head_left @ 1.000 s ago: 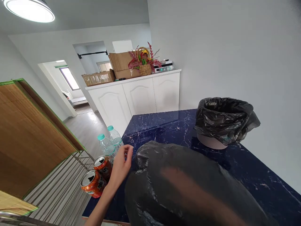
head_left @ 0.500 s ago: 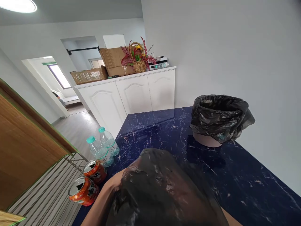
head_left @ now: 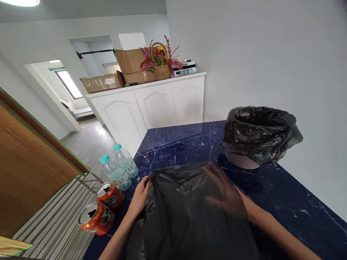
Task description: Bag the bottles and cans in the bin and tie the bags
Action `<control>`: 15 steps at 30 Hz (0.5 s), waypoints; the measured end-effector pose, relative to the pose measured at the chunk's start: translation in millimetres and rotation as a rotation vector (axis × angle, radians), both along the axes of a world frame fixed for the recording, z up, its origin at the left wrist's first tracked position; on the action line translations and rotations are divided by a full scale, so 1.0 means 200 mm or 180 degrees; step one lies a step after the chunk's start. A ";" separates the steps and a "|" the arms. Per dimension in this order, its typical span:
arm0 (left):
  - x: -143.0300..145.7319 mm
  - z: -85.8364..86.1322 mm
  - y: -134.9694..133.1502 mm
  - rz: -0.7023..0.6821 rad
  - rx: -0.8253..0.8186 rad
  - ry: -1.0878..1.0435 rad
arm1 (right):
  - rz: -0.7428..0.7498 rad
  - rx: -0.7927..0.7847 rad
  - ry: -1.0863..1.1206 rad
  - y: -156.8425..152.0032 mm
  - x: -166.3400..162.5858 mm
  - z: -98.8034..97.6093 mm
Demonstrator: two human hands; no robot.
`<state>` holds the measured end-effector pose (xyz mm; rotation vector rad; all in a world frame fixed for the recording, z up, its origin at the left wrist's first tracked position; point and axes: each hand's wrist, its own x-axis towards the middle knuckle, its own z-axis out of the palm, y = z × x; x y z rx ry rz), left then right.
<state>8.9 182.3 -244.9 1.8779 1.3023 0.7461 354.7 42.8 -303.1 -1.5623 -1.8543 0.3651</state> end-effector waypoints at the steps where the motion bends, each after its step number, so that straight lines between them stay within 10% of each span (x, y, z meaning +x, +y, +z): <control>1: -0.02 -0.01 0.01 0.0120 0.0022 -0.0033 | -0.0108 0.0042 0.0062 0.02 0.06 0.01; 7: -0.13 -0.09 -0.10 0.0659 0.0159 -0.0038 | -0.1048 -0.0142 0.0975 -0.09 0.23 0.11; 10: -0.18 -0.05 -0.24 0.0741 0.1039 0.0179 | -0.1175 0.0019 0.0899 -0.26 0.16 0.21; 15: -0.20 0.07 -0.31 -0.0782 0.1885 0.1172 | 0.0079 0.0262 -0.0042 -0.39 -0.17 0.22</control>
